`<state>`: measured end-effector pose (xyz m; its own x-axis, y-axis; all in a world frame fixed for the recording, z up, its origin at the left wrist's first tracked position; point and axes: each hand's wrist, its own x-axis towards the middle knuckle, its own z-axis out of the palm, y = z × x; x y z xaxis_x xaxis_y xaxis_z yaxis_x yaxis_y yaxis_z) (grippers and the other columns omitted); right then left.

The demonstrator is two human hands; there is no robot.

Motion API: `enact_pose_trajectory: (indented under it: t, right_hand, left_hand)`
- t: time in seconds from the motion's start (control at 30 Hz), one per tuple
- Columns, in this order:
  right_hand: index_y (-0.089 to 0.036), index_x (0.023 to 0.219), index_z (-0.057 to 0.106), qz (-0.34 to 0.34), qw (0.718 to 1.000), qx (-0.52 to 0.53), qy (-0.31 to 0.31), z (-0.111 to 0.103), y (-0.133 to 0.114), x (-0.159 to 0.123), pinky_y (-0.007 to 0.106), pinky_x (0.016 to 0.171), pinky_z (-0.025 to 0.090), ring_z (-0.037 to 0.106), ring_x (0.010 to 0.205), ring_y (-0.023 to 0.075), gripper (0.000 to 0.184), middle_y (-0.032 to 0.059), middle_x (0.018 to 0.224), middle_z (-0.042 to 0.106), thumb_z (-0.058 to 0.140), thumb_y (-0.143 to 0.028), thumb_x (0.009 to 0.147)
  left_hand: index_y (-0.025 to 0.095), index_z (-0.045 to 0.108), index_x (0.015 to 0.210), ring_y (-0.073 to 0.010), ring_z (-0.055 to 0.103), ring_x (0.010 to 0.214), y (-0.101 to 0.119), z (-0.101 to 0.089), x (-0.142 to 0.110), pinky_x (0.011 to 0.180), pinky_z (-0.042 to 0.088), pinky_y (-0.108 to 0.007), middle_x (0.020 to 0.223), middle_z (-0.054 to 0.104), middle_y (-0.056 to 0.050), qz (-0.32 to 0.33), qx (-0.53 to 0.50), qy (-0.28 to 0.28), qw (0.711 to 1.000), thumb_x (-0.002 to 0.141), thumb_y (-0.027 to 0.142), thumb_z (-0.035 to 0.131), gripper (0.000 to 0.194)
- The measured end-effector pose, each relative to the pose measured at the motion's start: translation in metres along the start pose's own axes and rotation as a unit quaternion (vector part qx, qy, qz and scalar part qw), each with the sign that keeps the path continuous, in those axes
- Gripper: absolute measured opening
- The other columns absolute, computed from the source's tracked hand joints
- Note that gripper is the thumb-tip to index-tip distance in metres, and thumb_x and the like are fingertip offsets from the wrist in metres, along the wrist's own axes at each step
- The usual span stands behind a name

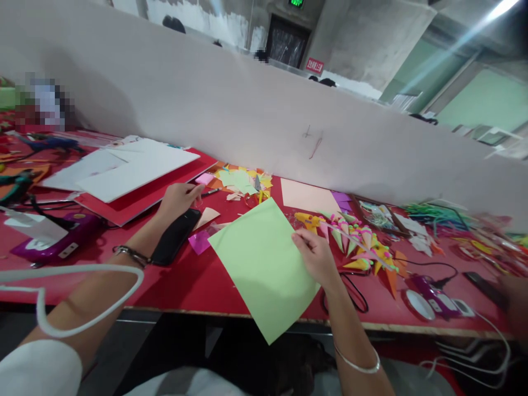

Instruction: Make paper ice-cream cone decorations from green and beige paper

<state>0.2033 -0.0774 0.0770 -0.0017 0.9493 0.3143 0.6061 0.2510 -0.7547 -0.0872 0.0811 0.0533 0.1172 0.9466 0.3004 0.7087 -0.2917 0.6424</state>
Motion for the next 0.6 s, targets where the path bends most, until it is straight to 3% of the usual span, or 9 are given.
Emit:
enact_pose_trajectory:
  t: [0.1, 0.17, 0.27, 0.33, 0.37, 0.43, 0.47, 0.53, 0.6]
  right_hand:
    - [-0.018, 0.065, 0.048, 0.007, 1.0, 0.011, 0.001, 0.001, 0.003, -0.002, 0.022, 0.046, 0.028, 0.035, 0.049, 0.01, 0.024, -0.0026, 0.054, 0.039, 0.04, -0.036, 0.081]
    - [-0.018, 0.065, 0.047, 0.014, 1.0, 0.02, 0.005, 0.002, 0.005, -0.003, 0.022, 0.045, 0.027, 0.035, 0.049, 0.01, 0.024, -0.0028, 0.054, 0.038, 0.041, -0.036, 0.08]
    - [-0.018, 0.065, 0.046, 0.026, 0.999, 0.033, 0.016, 0.005, 0.009, -0.004, 0.022, 0.046, 0.027, 0.034, 0.05, 0.0101, 0.024, -0.0032, 0.054, 0.035, 0.041, -0.035, 0.08]
    - [-0.018, 0.064, 0.045, 0.035, 0.998, 0.041, 0.029, 0.009, 0.013, -0.004, 0.022, 0.047, 0.027, 0.033, 0.051, 0.01, 0.023, -0.0034, 0.055, 0.033, 0.041, -0.034, 0.081]
    - [-0.018, 0.063, 0.044, 0.04, 0.997, 0.047, 0.038, 0.011, 0.015, -0.004, 0.022, 0.047, 0.027, 0.033, 0.051, 0.0101, 0.024, -0.0035, 0.055, 0.032, 0.04, -0.034, 0.081]
    - [-0.019, 0.063, 0.042, 0.049, 0.996, 0.06, 0.052, 0.016, 0.022, -0.004, 0.023, 0.049, 0.029, 0.034, 0.052, 0.0106, 0.025, -0.0032, 0.056, 0.033, 0.039, -0.035, 0.082]
    - [-0.019, 0.064, 0.042, 0.056, 0.995, 0.066, 0.055, 0.019, 0.025, -0.003, 0.023, 0.05, 0.03, 0.035, 0.053, 0.0109, 0.025, -0.0028, 0.058, 0.035, 0.038, -0.035, 0.082]
    - [-0.019, 0.068, 0.045, 0.071, 0.994, 0.071, 0.045, 0.027, 0.03, -0.003, 0.024, 0.053, 0.034, 0.04, 0.057, 0.0122, 0.024, -0.0012, 0.062, 0.041, 0.036, -0.035, 0.083]
    - [-0.018, 0.08, 0.048, 0.072, 0.994, 0.046, 0.072, 0.036, 0.03, -0.004, 0.027, 0.061, 0.039, 0.046, 0.066, 0.0147, 0.018, 0.0017, 0.071, 0.048, 0.038, -0.034, 0.082]
  left_hand:
    - [0.015, 0.055, 0.094, -0.0118, 0.053, 0.06, -0.014, 0.009, 0.01, 0.055, 0.038, -0.022, 0.08, 0.061, -0.004, 0.003, -0.042, -0.013, 0.999, 0.067, 0.035, 0.051, 0.034]
    - [0.014, 0.056, 0.089, -0.0124, 0.053, 0.06, -0.015, 0.013, 0.006, 0.056, 0.039, -0.023, 0.077, 0.061, -0.004, 0.005, -0.048, -0.031, 0.998, 0.067, 0.036, 0.052, 0.031]
    - [0.013, 0.056, 0.06, -0.0129, 0.05, 0.051, -0.006, 0.016, -0.014, 0.053, 0.038, -0.024, 0.053, 0.055, -0.003, 0.008, -0.065, -0.079, 0.995, 0.076, 0.044, 0.04, 0.039]
    - [0.012, 0.057, 0.064, -0.0135, 0.053, 0.056, 0.006, 0.016, -0.033, 0.053, 0.041, -0.024, 0.06, 0.059, -0.005, 0.015, -0.094, -0.113, 0.989, 0.081, 0.046, 0.032, 0.045]
    - [0.014, 0.059, 0.076, -0.0138, 0.056, 0.064, 0.013, 0.016, -0.044, 0.057, 0.043, -0.023, 0.073, 0.062, -0.006, 0.031, -0.124, -0.147, 0.981, 0.083, 0.044, 0.028, 0.044]
    - [0.015, 0.056, 0.095, -0.0152, 0.058, 0.072, 0.026, 0.016, -0.065, 0.065, 0.045, -0.027, 0.083, 0.063, -0.008, 0.071, -0.255, -0.238, 0.935, 0.085, 0.045, 0.02, 0.048]
    - [0.015, 0.055, 0.099, -0.0164, 0.058, 0.075, 0.033, 0.015, -0.074, 0.067, 0.045, -0.028, 0.084, 0.063, -0.009, 0.091, -0.282, -0.274, 0.915, 0.084, 0.047, 0.025, 0.046]
    - [0.015, 0.053, 0.102, -0.0186, 0.057, 0.08, 0.043, 0.015, -0.089, 0.07, 0.045, -0.028, 0.087, 0.063, -0.009, 0.111, -0.293, -0.291, 0.904, 0.078, 0.047, 0.041, 0.042]
    - [0.015, 0.057, 0.09, -0.0163, 0.057, 0.072, 0.051, 0.016, -0.099, 0.065, 0.045, -0.026, 0.079, 0.063, -0.006, 0.091, -0.256, -0.268, 0.924, 0.08, 0.043, 0.041, 0.034]
